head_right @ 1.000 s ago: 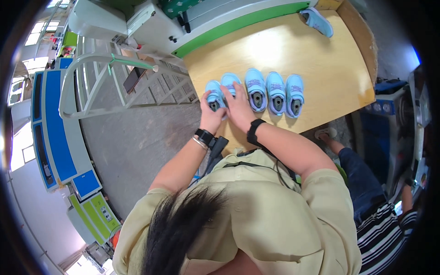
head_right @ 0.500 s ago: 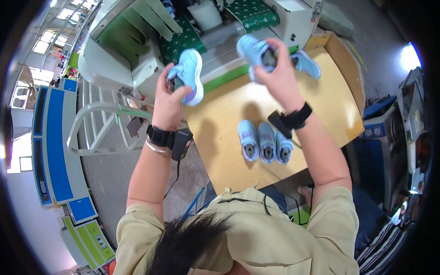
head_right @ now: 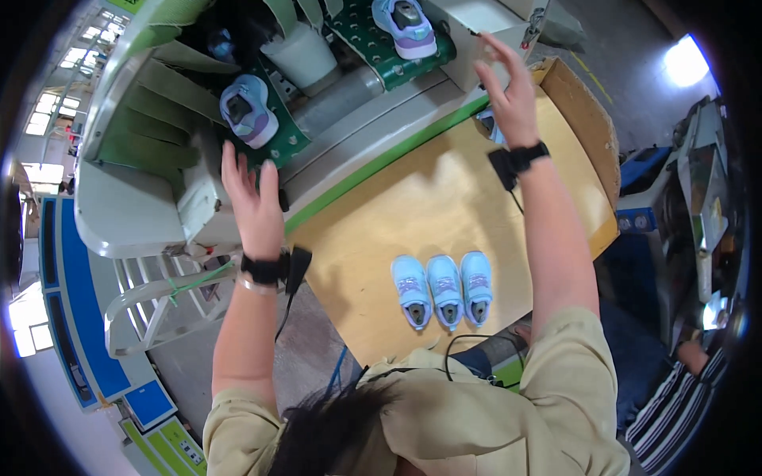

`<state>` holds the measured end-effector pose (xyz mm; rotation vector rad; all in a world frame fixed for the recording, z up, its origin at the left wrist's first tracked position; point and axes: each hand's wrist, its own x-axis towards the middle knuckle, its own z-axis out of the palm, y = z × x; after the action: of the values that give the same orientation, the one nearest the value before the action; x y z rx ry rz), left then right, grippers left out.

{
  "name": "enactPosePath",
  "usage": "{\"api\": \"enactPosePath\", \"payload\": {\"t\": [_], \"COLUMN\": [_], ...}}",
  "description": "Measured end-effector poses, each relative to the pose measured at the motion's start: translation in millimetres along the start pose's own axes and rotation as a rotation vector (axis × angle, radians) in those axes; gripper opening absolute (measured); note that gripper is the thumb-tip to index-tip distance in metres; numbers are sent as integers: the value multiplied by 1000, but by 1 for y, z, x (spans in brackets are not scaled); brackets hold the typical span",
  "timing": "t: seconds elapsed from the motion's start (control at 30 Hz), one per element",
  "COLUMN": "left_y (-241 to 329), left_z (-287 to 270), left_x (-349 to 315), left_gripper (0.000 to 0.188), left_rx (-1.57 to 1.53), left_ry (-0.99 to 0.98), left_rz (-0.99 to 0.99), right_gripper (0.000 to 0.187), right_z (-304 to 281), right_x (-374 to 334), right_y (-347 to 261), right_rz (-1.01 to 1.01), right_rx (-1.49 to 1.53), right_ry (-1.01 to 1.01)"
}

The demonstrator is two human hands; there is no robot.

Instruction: Placing manufactured shoes onto heat-setting or forming molds on an assembly line machine.

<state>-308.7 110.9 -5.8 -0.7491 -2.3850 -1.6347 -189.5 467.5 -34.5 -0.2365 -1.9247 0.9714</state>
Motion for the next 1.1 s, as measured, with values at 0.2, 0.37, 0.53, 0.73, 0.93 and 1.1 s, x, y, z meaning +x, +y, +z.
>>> {"api": "enactPosePath", "payload": {"t": [0.2, 0.37, 0.53, 0.73, 0.93, 1.1], "left_y": [-20, -2, 21, 48, 41, 51], "left_z": [-20, -6, -7, -13, -51, -32], "left_x": [-101, -139, -165, -196, -213, -211], "left_gripper": [36, 32, 33, 32, 67, 89], "left_rx": [193, 114, 66, 7, 452, 308], "left_ry": [-403, -690, -771, -916, -639, -717], "left_rz": [3, -166, -73, -170, 192, 378], "right_gripper": [65, 41, 53, 67, 51, 44], "right_z": [-96, -96, -75, -49, -36, -36], "right_x": [-147, -190, -173, -181, -197, -191], "right_y": [110, 74, 45, 81, -48, -181], "right_rz": [654, 629, 472, 685, 657, 810], "right_rx": [-381, -392, -457, -466, 36, 309], "right_ry": [-247, -261, -304, -402, -703, -1069]}}
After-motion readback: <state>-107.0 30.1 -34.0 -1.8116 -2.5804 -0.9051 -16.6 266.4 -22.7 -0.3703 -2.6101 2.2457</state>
